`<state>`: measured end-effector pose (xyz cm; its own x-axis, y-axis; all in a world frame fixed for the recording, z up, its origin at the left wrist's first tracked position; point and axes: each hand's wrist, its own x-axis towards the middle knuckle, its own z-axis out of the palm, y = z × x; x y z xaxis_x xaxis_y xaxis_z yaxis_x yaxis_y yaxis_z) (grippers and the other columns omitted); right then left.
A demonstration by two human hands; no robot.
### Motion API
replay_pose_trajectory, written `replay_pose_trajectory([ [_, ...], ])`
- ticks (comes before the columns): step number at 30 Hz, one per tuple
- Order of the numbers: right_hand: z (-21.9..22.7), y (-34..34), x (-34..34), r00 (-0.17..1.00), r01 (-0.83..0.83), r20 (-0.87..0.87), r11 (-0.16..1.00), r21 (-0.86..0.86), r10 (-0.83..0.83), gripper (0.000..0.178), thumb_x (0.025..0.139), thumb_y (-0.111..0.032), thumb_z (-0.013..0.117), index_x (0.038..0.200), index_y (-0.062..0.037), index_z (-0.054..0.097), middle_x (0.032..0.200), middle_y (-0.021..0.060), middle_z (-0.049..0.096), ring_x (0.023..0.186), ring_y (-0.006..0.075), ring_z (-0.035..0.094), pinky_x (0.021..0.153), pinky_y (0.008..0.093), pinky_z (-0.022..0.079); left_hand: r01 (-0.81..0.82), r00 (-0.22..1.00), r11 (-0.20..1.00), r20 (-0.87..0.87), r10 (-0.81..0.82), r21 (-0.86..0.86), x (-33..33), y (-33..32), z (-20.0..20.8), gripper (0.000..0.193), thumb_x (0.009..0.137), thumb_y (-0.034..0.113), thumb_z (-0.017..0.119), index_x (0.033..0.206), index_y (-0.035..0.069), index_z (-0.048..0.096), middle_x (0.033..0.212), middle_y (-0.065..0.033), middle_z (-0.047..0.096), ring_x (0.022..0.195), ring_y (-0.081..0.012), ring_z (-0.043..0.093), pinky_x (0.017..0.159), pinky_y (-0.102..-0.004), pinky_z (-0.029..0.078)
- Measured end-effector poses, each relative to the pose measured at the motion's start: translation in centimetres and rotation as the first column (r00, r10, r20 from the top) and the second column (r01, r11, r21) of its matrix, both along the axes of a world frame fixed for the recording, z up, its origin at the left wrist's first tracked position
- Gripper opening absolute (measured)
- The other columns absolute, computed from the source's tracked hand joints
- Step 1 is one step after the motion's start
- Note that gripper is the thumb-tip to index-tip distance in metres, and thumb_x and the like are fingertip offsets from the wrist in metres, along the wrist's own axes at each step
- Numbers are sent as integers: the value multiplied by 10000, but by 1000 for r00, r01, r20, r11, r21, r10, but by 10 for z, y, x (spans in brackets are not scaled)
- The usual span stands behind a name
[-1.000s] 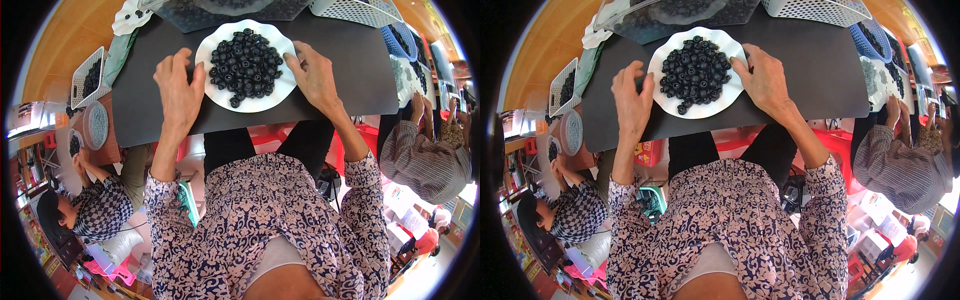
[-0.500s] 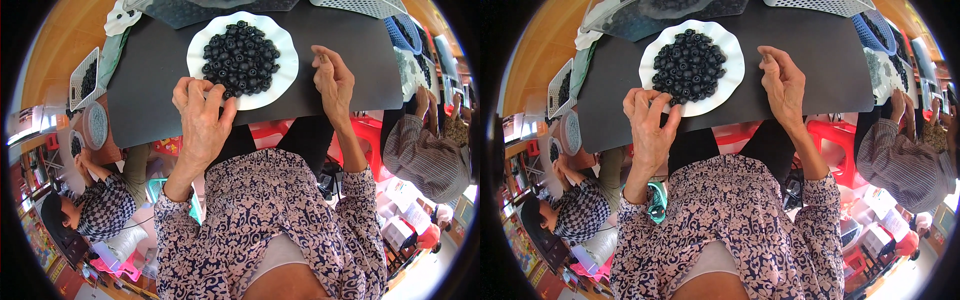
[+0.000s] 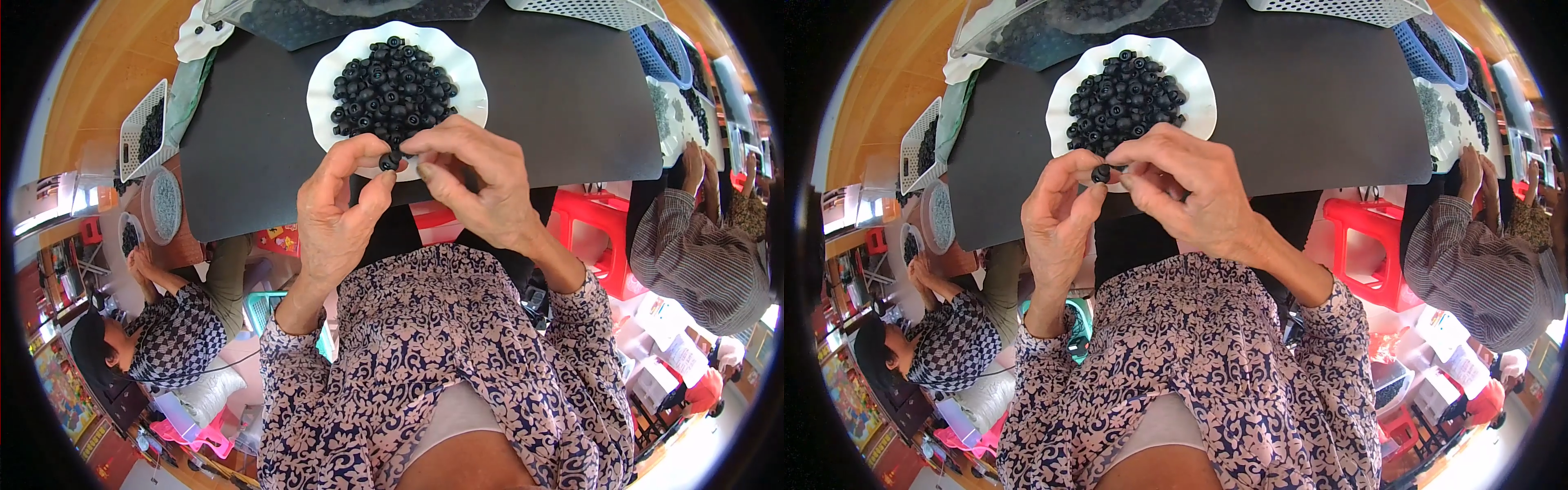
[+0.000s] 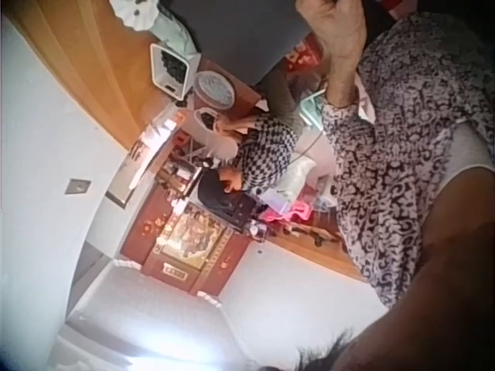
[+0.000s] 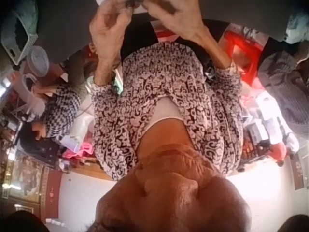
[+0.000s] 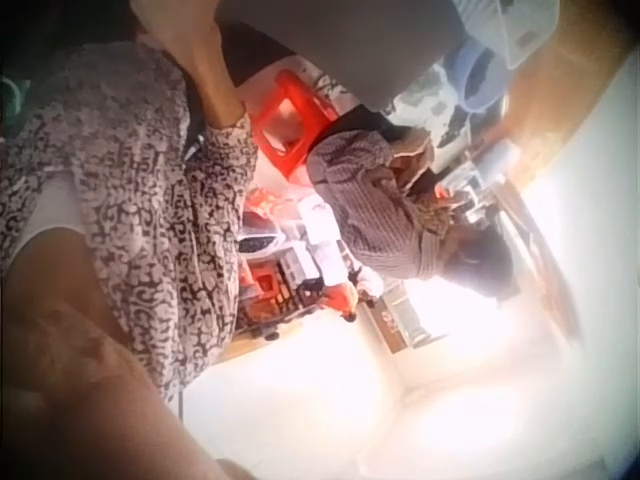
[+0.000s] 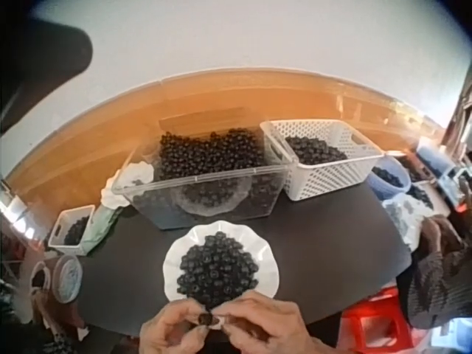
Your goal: The person assembles plastic cord locks by hand on a plate and scoops additional parts onto the plate from a plastic container.
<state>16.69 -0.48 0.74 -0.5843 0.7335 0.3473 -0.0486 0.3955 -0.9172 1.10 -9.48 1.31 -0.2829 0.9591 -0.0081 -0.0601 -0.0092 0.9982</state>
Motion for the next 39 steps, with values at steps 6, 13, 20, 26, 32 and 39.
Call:
replay_pose_trajectory([
  [6,-7,-12,-9,998,41,-34,987,-157,-47,290,788,-9,710,1072,-30,655,781,36,582,588,75,541,515,214,442,-29,921,995,-383,64,98,6,0,-4,323,784,-77,629,1094,0,580,1063,-79,618,952,-143,619,838,-267,481],
  [13,3,-10,-5,998,35,57,996,83,-40,441,725,-8,753,1147,-52,632,905,57,586,675,110,576,547,230,485,-5,999,999,43,6,-37,6,3,11,293,846,-80,599,1131,-26,560,1051,-72,629,953,-117,605,824,-256,492],
  [20,-5,0,-9,995,62,37,858,510,-93,449,617,-84,807,1042,-37,669,925,62,597,720,202,580,592,300,508,41,969,991,248,-8,-128,4,2,16,252,895,-49,566,1146,-36,544,967,-69,652,881,-87,611,791,-228,489],
  [26,3,-4,7,990,104,62,943,317,-130,302,670,-69,788,952,-24,690,883,80,636,713,199,604,608,284,498,-31,889,999,-457,34,16,-18,2,13,243,831,-49,607,1068,3,605,924,-89,646,932,-185,595,832,-300,470],
  [32,13,11,35,968,69,-172,857,-510,-180,132,879,-60,640,976,22,675,824,13,592,610,54,476,534,185,379,155,253,988,-967,-29,11,-18,23,18,312,725,25,715,1031,67,667,1248,-162,492,1215,-424,357,957,-484,395],
  [39,11,5,26,995,82,83,898,-433,-51,135,902,-24,544,962,-2,663,773,-8,579,563,26,425,497,168,302,213,265,977,-962,-69,-11,-22,35,6,295,730,43,719,1020,45,661,1240,-162,497,1226,-421,353,968,-490,389],
])
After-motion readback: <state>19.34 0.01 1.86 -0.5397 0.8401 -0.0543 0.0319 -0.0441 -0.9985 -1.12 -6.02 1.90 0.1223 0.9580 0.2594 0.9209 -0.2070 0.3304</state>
